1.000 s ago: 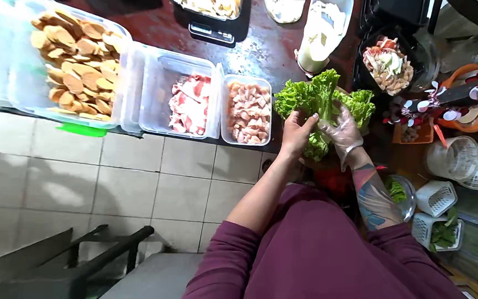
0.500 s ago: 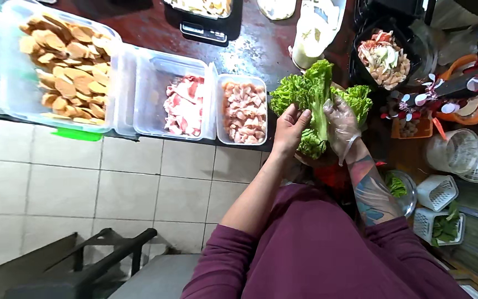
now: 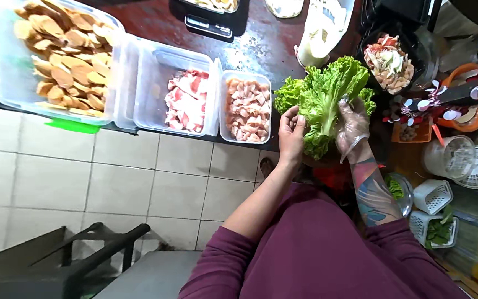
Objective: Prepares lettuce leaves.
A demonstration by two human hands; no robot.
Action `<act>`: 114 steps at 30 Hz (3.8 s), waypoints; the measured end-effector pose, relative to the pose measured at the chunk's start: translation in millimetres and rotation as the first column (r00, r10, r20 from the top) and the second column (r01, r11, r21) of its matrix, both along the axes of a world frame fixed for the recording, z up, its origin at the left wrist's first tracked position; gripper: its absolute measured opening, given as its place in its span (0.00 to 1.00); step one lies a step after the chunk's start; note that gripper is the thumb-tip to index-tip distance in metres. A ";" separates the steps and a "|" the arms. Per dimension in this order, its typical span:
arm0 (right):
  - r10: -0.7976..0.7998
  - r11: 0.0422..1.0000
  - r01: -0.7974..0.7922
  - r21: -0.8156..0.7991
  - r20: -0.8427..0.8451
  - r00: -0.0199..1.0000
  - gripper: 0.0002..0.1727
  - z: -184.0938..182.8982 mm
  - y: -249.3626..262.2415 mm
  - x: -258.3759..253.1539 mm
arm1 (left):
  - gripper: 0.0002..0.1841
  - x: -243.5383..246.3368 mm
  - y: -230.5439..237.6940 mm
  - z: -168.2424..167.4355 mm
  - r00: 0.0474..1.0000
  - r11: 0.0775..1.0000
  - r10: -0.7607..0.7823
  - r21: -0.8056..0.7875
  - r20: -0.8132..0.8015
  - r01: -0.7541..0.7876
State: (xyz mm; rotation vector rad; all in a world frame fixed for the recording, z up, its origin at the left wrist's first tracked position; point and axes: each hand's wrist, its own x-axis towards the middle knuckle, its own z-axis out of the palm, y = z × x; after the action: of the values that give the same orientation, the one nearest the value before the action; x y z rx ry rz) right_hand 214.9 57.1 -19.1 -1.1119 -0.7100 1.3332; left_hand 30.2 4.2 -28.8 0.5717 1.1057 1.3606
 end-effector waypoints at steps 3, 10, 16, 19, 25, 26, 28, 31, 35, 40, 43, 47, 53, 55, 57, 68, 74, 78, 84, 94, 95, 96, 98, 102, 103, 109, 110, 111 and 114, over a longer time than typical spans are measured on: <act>0.049 0.995 -0.036 -0.092 0.145 0.988 0.27 30.5 0.1 -13.8 | 0.38 6.6 3.2 -7.1 0.990 0.987 -0.103 -0.116 0.092 0.114; 0.148 0.985 -0.161 0.058 0.182 0.972 0.26 13.6 7.1 -14.7 | 0.24 3.5 28.7 15.4 0.948 0.989 -0.147 -0.012 -0.284 0.149; 0.037 0.999 -0.033 -0.032 0.144 0.989 0.27 12.3 16.4 -19.3 | 0.55 -9.8 12.4 -3.4 0.852 0.913 -0.367 0.033 -0.374 0.408; 0.000 1.000 0.002 -0.016 0.114 0.993 0.29 9.9 23.5 -12.9 | 0.65 -18.8 0.4 -4.8 0.705 0.855 -0.478 -0.092 -0.524 0.511; -0.034 0.954 -0.126 0.271 0.518 0.855 0.19 24.5 16.1 -10.6 | 0.15 -26.0 -14.5 55.4 0.972 0.986 0.026 0.165 -0.232 0.013; -0.012 0.946 -0.173 0.274 0.564 0.825 0.18 29.7 7.2 -12.7 | 0.18 -23.5 -12.2 55.4 0.987 0.981 0.015 0.192 -0.158 0.015; 0.114 0.920 -0.331 0.212 0.662 0.741 0.20 58.7 -23.7 -19.6 | 0.30 -17.4 -5.3 43.9 0.993 0.967 -0.109 0.236 0.038 0.097; 0.471 0.833 -0.553 0.019 0.500 0.727 0.25 113.1 -62.0 -23.1 | 0.40 -3.9 -3.2 32.4 0.906 0.987 -0.136 0.129 0.401 0.091; 0.358 0.926 -0.376 0.024 0.260 0.897 0.23 104.0 -75.0 0.3 | 0.29 -9.9 1.8 37.7 0.795 0.996 -0.055 -0.019 0.604 0.083; 0.320 0.945 -0.293 -0.146 0.604 0.730 0.29 111.1 -73.1 7.1 | 0.28 -14.9 1.0 39.4 0.662 0.984 -0.173 0.096 0.729 0.152; 0.488 0.873 -0.343 -0.347 0.603 0.632 0.25 122.1 -77.1 -5.2 | 0.28 -12.8 -3.0 36.1 0.712 0.964 -0.261 0.142 0.652 0.223; 0.503 0.863 -0.375 -0.339 0.507 0.700 0.23 109.0 -81.0 -12.0 | 0.28 -11.9 -6.1 28.7 0.782 0.951 -0.309 0.176 0.542 0.254; 0.321 0.921 -0.207 -0.330 0.342 0.883 0.15 107.4 -87.7 -16.9 | 0.29 -17.4 -10.4 27.1 0.949 0.977 -0.198 -0.026 0.247 0.211; 0.288 0.926 -0.193 -0.325 0.276 0.917 0.16 104.2 -88.6 -15.0 | 0.33 -22.6 -15.6 25.3 0.959 0.970 -0.238 -0.009 0.155 0.243; 0.258 0.918 -0.184 -0.351 0.176 0.950 0.20 97.4 -91.6 -9.6 | 0.36 -28.4 -20.9 24.3 0.950 0.954 -0.299 0.036 0.089 0.297; 0.075 0.980 0.024 -0.199 0.472 0.878 0.22 81.4 -104.5 8.0 | 0.31 -21.3 -57.5 37.1 0.956 0.987 -0.070 0.121 -0.285 0.108; 0.141 0.806 -0.561 0.187 0.861 0.489 0.25 74.1 -136.1 29.5 | 0.34 6.9 -54.1 81.4 0.815 0.932 -0.351 0.088 0.461 0.352; 0.062 0.899 -0.323 0.295 0.645 0.762 0.25 76.1 -162.4 52.2 | 0.48 28.0 -47.8 55.7 0.526 0.892 -0.382 0.154 0.760 0.425; -0.056 0.997 0.074 -0.015 0.519 0.853 0.24 55.5 -209.1 103.2 | 0.56 76.6 -58.5 18.1 0.327 0.798 -0.394 0.143 0.859 0.585; -0.043 0.924 0.181 -0.337 0.377 0.925 0.33 103.7 -272.4 175.4 | 0.48 200.0 -88.9 6.8 0.286 0.482 -0.549 0.018 0.785 0.876; -0.064 0.913 0.214 -0.349 0.395 0.917 0.33 102.7 -276.9 181.9 | 0.48 213.4 -90.0 5.6 0.266 0.459 -0.560 0.027 0.784 0.888; -0.092 0.901 0.258 -0.348 0.429 0.899 0.31 99.3 -282.3 187.9 | 0.48 227.6 -89.7 7.2 0.255 0.448 -0.560 0.029 0.788 0.894; -0.168 0.869 0.350 -0.349 0.458 0.873 0.23 89.1 -292.5 201.3 | 0.51 248.1 -89.8 6.9 0.294 0.423 -0.589 -0.022 0.753 0.906; -0.332 0.809 0.523 -0.268 0.525 0.784 0.21 36.8 -299.4 227.7 | 0.49 262.7 -93.1 -7.2 0.264 0.330 -0.816 0.040 0.514 0.943; -0.351 0.805 0.545 -0.235 0.552 0.756 0.21 29.3 -299.8 232.3 | 0.42 265.1 -95.1 -6.6 0.286 0.332 -0.850 0.029 0.442 0.943; -0.428 0.801 0.586 -0.123 0.567 0.704 0.19 29.7 -282.1 237.0 | 0.23 276.1 -97.6 11.1 0.477 0.467 -0.871 -0.105 0.119 0.878; -0.431 0.801 0.587 -0.118 0.567 0.702 0.20 28.7 -278.9 236.2 | 0.21 275.6 -96.1 12.0 0.500 0.491 -0.862 -0.106 0.083 0.865; -0.436 0.799 0.590 -0.115 0.566 0.700 0.20 27.2 -276.2 235.7 | 0.19 273.8 -94.0 13.2 0.513 0.506 -0.855 -0.099 0.068 0.857; -0.460 0.782 0.610 -0.127 0.542 0.703 0.20 24.0 -268.9 235.6 | 0.15 262.9 -85.1 17.9 0.513 0.509 -0.852 -0.066 0.108 0.858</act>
State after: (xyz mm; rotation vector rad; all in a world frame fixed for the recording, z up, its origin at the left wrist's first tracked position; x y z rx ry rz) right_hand 450.5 -211.9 4.8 -1.7836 -0.4682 0.6482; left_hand 293.1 -80.8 -10.9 0.8412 0.6486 0.4092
